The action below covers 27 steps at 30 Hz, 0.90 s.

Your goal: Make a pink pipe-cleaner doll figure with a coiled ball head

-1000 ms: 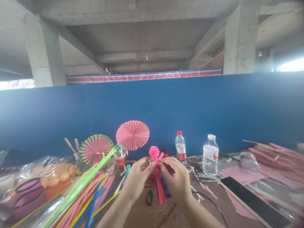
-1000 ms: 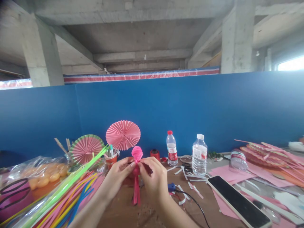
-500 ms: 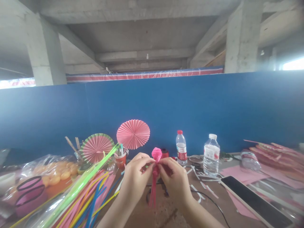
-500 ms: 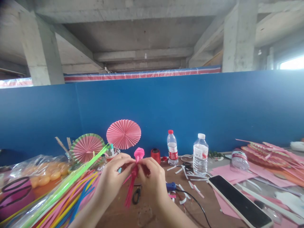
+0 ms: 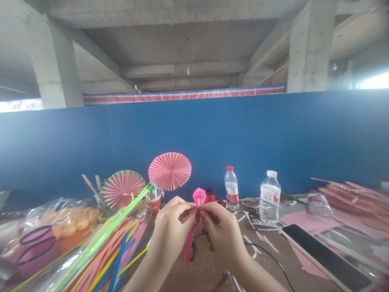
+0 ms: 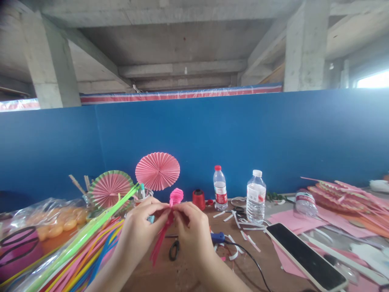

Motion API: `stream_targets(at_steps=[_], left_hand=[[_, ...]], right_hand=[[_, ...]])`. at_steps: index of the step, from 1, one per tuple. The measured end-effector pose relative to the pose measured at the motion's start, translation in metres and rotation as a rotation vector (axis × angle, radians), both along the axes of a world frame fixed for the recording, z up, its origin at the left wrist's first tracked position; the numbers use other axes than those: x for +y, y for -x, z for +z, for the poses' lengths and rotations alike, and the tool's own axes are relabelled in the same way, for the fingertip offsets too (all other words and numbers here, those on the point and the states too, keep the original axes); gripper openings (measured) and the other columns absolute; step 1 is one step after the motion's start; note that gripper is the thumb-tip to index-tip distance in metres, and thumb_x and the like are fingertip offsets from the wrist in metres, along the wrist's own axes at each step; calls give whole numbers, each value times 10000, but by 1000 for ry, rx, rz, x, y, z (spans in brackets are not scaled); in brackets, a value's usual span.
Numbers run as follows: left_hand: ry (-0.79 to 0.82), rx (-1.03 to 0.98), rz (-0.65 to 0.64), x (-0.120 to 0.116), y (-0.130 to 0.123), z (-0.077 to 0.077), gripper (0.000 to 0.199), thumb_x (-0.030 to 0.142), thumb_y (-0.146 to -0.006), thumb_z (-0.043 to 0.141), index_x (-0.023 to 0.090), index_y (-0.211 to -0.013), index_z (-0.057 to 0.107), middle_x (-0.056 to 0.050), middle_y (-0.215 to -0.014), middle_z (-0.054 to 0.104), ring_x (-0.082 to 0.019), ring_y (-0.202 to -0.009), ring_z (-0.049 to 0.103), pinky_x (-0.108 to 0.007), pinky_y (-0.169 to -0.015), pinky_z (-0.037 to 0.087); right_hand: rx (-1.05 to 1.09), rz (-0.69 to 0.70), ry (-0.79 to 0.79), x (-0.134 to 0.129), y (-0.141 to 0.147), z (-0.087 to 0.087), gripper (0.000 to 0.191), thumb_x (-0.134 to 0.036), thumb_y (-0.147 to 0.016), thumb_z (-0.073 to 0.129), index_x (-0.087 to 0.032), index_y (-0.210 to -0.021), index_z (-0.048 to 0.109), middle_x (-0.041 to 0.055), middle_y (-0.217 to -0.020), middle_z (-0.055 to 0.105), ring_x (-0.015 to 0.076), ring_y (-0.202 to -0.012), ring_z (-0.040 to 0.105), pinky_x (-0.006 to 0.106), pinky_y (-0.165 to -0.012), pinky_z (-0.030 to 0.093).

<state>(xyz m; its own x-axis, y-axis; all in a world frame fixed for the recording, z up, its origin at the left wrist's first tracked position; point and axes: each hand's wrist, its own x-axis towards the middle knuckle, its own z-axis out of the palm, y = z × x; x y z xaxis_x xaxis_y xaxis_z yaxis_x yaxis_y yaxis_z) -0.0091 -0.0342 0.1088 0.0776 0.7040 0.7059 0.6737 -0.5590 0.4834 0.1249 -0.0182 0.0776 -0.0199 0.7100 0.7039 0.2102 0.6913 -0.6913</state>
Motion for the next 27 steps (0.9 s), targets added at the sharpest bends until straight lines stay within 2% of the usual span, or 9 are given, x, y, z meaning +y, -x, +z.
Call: stream_targets(at_steps=[7,13,20,24,27], left_hand=[[-57,110,102,-1,-3,-1,150,195,-755,549,196,-672,673,-3,-628,565,-143,-580,549,-227,-552,395],[-85,83,77,-1,-3,-4,110,175,-745,555,190,-721,662,3,-665,582,-136,-603,565,-216,-566,408],[-151,124,102,1,-4,-7,100,138,-756,514,188,-731,598,7,-731,570,-134,-680,548,-229,-636,408],[-135,115,120,2,-5,-8,108,116,-731,505,199,-689,560,18,-719,557,-140,-683,531,-242,-632,391],[-74,102,120,3,-5,-7,110,108,-711,505,203,-677,548,28,-714,547,-135,-671,520,-243,-627,380]], right_hand=[[119,47,180,-2,4,1,169,-173,-763,534,-190,-812,694,26,-694,675,152,-587,592,222,-514,447],[178,74,261,-7,4,6,189,-192,-744,549,-184,-838,712,20,-640,661,144,-533,569,228,-491,450],[224,114,350,-10,5,12,193,-223,-732,556,-164,-817,719,-18,-465,566,127,-444,520,205,-401,399],[183,156,407,-10,3,15,205,-202,-748,534,-164,-838,714,3,-576,629,109,-459,523,186,-390,380],[70,128,290,-8,-2,17,206,-134,-743,531,-191,-814,715,11,-680,663,129,-594,585,198,-511,432]])
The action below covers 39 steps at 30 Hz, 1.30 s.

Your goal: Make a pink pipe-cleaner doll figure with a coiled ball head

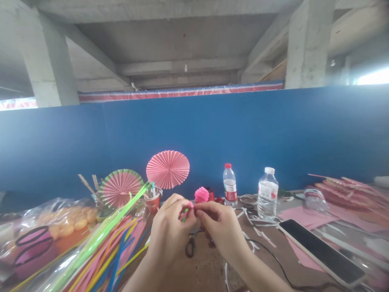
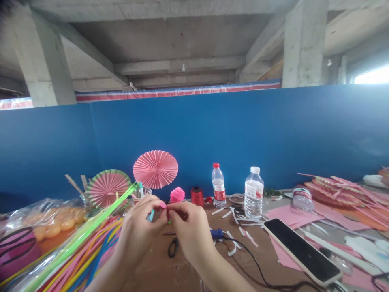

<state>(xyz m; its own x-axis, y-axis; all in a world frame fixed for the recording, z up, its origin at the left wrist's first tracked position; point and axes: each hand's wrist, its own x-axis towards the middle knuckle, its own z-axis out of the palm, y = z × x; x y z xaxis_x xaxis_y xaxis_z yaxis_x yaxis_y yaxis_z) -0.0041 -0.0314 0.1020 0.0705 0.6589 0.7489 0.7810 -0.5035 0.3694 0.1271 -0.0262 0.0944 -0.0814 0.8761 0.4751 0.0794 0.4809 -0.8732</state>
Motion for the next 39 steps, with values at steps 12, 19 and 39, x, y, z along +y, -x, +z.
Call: stream_targets(at_steps=[12,19,39], left_hand=[[395,-196,-350,1,5,11,112,118,-713,495,175,-616,497,50,-607,461,-96,-568,417,-207,-529,346],[538,-225,-467,3,8,10,117,107,-737,457,168,-658,520,38,-604,499,-98,-575,444,-212,-546,355],[539,-133,-441,2,17,13,132,180,-802,423,191,-688,490,32,-670,539,-121,-621,494,-237,-587,363]], right_hand=[[-325,7,-577,6,-22,0,184,-54,-826,478,-174,-819,617,35,-847,597,122,-773,563,222,-708,442],[-386,-116,-639,11,-23,-3,220,-59,-828,466,-189,-825,643,29,-793,589,130,-716,558,235,-630,449],[-499,-90,-630,10,-22,-4,193,-95,-842,465,-191,-824,632,31,-808,576,136,-727,545,236,-645,441]])
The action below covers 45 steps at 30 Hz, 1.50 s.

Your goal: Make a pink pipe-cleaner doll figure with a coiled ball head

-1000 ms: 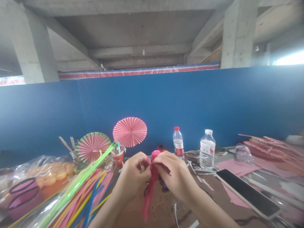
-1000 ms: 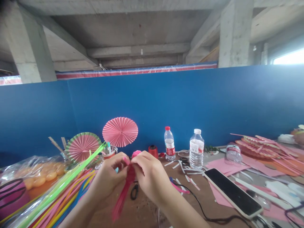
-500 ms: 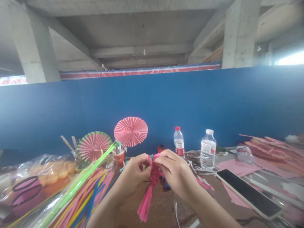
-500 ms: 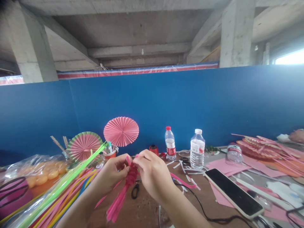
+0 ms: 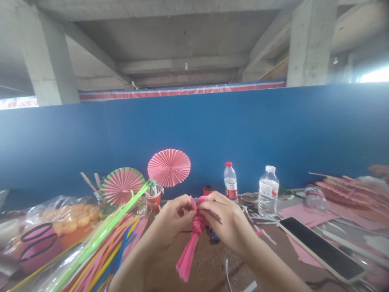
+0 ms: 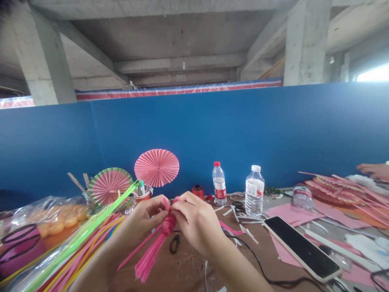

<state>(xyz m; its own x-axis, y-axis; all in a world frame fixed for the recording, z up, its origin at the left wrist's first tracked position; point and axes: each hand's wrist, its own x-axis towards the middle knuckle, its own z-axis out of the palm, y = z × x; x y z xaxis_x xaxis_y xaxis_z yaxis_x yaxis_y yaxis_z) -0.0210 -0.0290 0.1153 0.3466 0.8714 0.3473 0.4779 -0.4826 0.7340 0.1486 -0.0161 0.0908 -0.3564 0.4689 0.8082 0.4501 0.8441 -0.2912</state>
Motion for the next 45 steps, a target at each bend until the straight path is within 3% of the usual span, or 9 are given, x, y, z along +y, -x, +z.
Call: stream_targets(at_steps=[11,18,23,28,32,36,41,45], left_hand=[[-75,-66,-21,-2,-5,1,126,136,-794,432,194,-701,493,18,-709,506,-136,-689,485,-243,-642,378],[36,-197,-39,-2,-6,0,101,157,-801,447,182,-739,524,9,-727,527,-132,-684,508,-249,-645,404],[158,-348,-88,0,-7,1,67,227,-774,522,172,-800,548,-10,-739,585,-140,-682,561,-265,-651,436],[166,-295,30,1,-11,-3,233,193,-645,645,182,-866,574,-21,-768,635,-167,-702,599,-268,-629,454],[111,-225,83,4,-12,-9,142,211,-684,601,198,-823,573,1,-729,633,-161,-661,600,-276,-616,459],[-24,-110,119,6,-12,-13,132,170,-707,544,209,-827,581,3,-775,629,-158,-683,597,-269,-629,455],[-124,-40,169,5,-14,-13,209,119,-674,518,203,-852,589,-16,-830,628,-170,-741,592,-259,-643,457],[-153,0,192,7,-12,-15,236,117,-665,524,218,-869,585,-6,-818,624,-173,-742,586,-266,-654,454]], right_hand=[[45,-43,1,-1,3,-3,226,-113,-866,429,-193,-791,626,34,-768,578,138,-687,531,238,-628,424],[85,-24,71,0,3,-2,177,-119,-859,459,-195,-789,602,21,-778,571,132,-703,536,225,-631,406],[131,-95,27,-3,4,-3,190,-135,-857,454,-186,-746,599,20,-709,557,133,-640,517,235,-602,400],[219,-113,26,-2,8,-9,157,-120,-827,496,-184,-766,626,32,-742,601,143,-663,551,243,-611,428],[262,-59,68,1,8,-8,160,-101,-810,520,-203,-809,643,29,-797,643,154,-738,592,250,-679,463],[269,-93,55,1,7,-7,148,-127,-822,508,-195,-856,636,36,-787,641,160,-714,590,258,-650,458],[396,-64,220,-1,9,-7,126,-177,-822,509,-202,-811,632,36,-820,662,164,-713,612,262,-638,478],[535,16,442,-3,9,-2,87,-231,-802,541,-196,-786,618,17,-712,654,140,-563,594,237,-504,472]])
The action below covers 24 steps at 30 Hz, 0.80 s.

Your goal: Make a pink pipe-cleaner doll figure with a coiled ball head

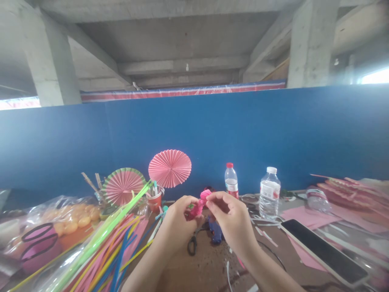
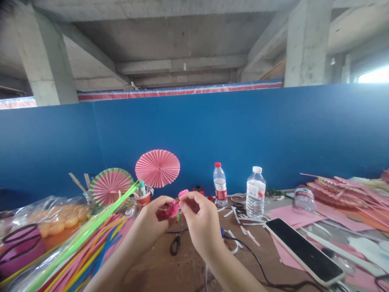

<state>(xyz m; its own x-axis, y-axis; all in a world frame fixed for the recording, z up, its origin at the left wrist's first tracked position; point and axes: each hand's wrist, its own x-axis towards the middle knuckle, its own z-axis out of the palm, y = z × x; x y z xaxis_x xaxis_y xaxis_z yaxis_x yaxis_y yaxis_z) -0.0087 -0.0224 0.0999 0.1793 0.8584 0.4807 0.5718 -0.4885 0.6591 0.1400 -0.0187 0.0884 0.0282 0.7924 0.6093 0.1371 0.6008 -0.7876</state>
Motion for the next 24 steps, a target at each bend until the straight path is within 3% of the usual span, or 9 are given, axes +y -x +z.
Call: stream_targets(at_steps=[3,10,14,17,20,24], left_hand=[[-5,5,5,3,2,-3,231,122,-676,516,225,-872,582,-1,-829,630,-169,-727,587,-277,-674,451],[5,-3,2,12,3,-10,226,130,-653,559,230,-855,579,8,-788,628,-170,-714,590,-270,-653,453],[-33,24,18,13,3,-9,225,117,-664,550,225,-862,566,2,-803,616,-163,-696,580,-267,-639,452],[-177,115,72,12,5,-7,204,85,-693,504,219,-834,564,-12,-839,597,-169,-740,566,-278,-681,440],[-313,192,156,13,6,-7,217,67,-735,448,211,-860,551,-35,-901,576,-185,-812,557,-297,-742,425],[-329,224,196,14,9,-9,222,69,-759,431,196,-915,526,-53,-941,557,-194,-848,552,-297,-756,425]], right_hand=[[120,60,77,0,0,2,85,-261,-782,569,-189,-775,613,-7,-597,609,118,-470,549,207,-418,431],[281,105,128,4,3,-3,84,-266,-754,602,-183,-750,610,-38,-527,536,88,-421,463,195,-390,364],[530,311,218,11,5,-6,126,-265,-711,669,-162,-723,598,-59,-491,506,55,-405,417,164,-392,331],[710,454,376,15,7,-8,164,-240,-670,719,-143,-721,597,-53,-517,521,36,-428,435,127,-396,337],[742,551,557,16,10,-10,184,-213,-636,747,-129,-701,596,-40,-556,543,33,-438,476,119,-400,376],[674,530,596,12,13,-7,211,-220,-613,764,-120,-702,601,-40,-537,552,45,-427,509,138,-412,424]])
